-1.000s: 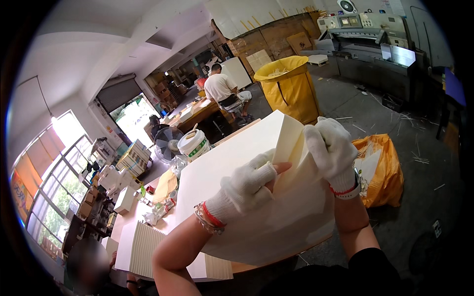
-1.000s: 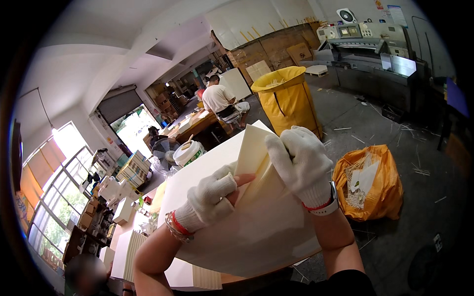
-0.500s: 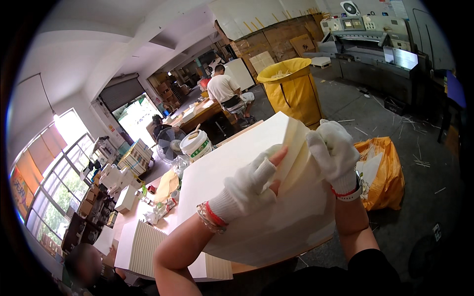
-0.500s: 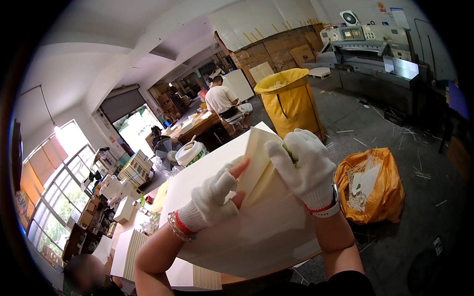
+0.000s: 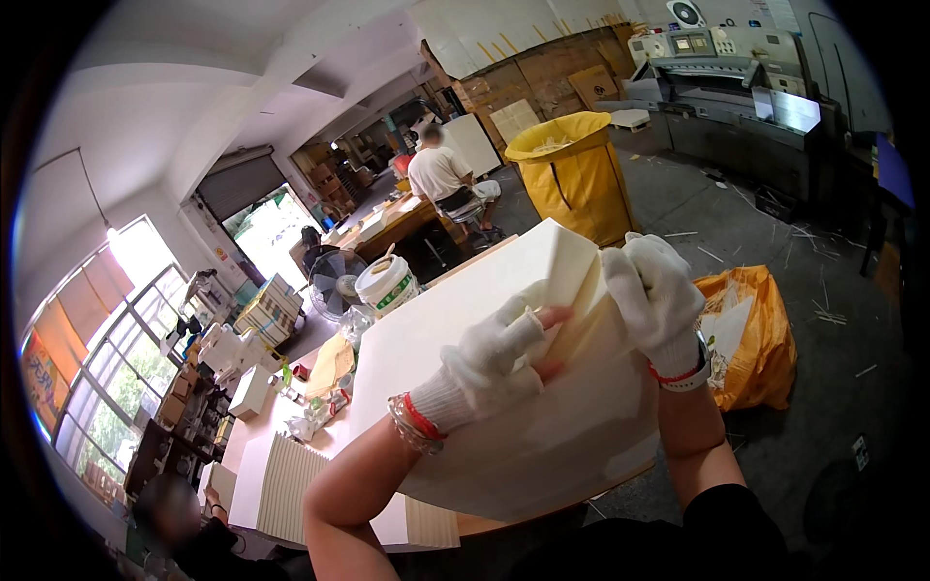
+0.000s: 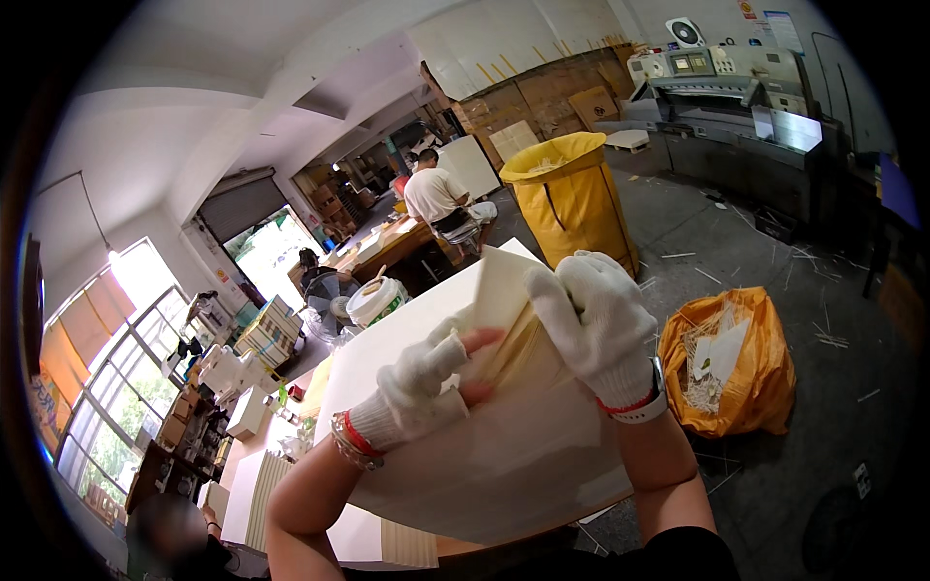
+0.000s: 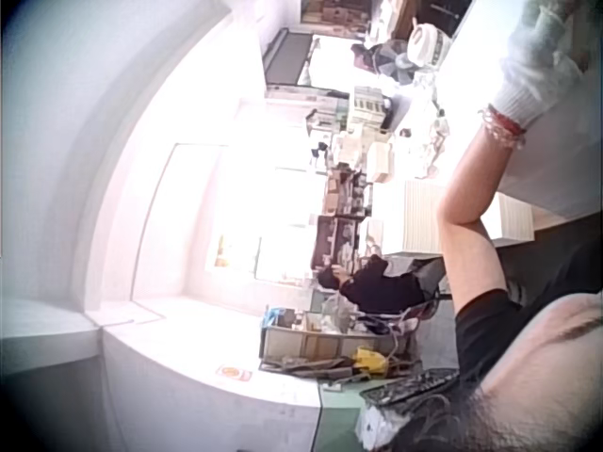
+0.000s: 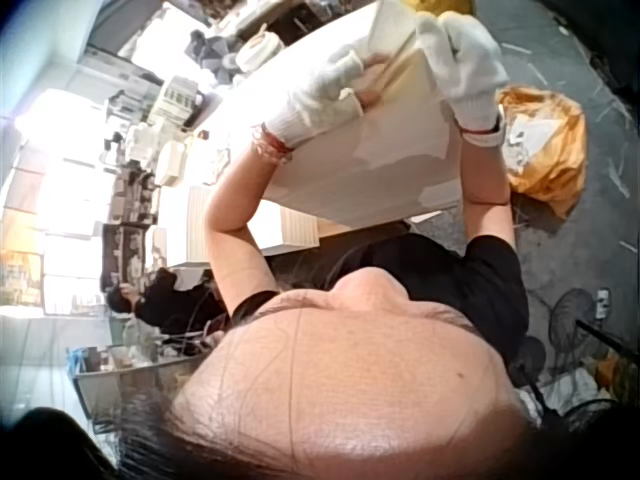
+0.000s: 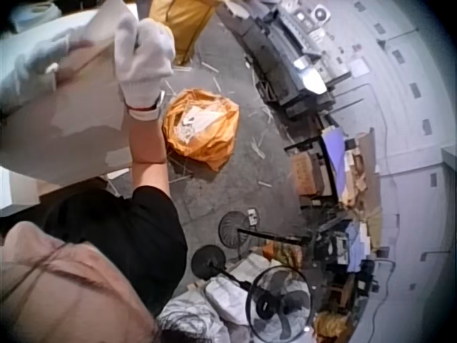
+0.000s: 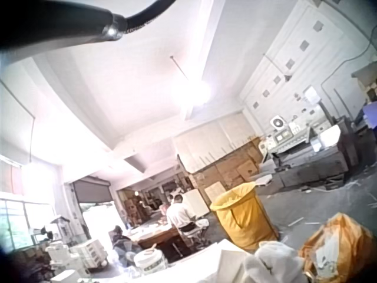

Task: The person folds white paperboard sheets into box shapes by hand. They repeatedly pick up a sheet, fold the edges to form a rectangular prism, and place the finished box onto a stack on the table.

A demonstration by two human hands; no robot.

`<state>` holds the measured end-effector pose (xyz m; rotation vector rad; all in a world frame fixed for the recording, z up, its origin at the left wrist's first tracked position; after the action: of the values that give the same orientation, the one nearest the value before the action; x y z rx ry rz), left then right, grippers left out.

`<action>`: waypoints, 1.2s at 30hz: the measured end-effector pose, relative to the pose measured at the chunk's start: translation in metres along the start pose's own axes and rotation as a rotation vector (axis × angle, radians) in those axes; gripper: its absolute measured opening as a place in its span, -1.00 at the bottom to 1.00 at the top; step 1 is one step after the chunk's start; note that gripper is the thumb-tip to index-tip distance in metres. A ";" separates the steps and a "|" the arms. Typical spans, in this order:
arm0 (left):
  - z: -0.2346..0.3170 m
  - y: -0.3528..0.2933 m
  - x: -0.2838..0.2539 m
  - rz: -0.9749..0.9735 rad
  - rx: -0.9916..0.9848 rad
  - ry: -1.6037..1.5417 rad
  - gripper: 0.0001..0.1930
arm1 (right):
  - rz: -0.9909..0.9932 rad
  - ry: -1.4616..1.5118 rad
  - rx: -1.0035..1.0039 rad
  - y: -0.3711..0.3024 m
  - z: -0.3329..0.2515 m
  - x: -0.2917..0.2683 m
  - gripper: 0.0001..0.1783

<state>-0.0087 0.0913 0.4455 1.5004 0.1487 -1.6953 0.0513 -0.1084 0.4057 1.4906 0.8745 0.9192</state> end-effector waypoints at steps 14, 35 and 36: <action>0.005 0.004 0.000 0.008 0.033 0.002 -0.58 | 0.010 0.087 0.184 -0.002 0.003 0.001 -0.91; 0.004 0.006 -0.001 -0.015 0.043 0.011 -0.58 | -0.048 0.057 0.094 -0.004 0.006 -0.001 -0.82; 0.004 0.005 -0.001 -0.007 0.035 -0.006 -0.56 | -0.031 0.046 0.064 -0.002 0.003 -0.001 -0.84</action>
<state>-0.0086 0.0862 0.4494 1.5220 0.1216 -1.7162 0.0537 -0.1108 0.4035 1.5114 0.9658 0.9135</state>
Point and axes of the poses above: each hand's wrist, its own y-axis towards the middle knuckle, its own x-axis out of the palm, z = x × y, the point moved 2 cm from there along y, towards the middle knuckle, and after that the axes turned 5 degrees about x, right-handed, at the moved point
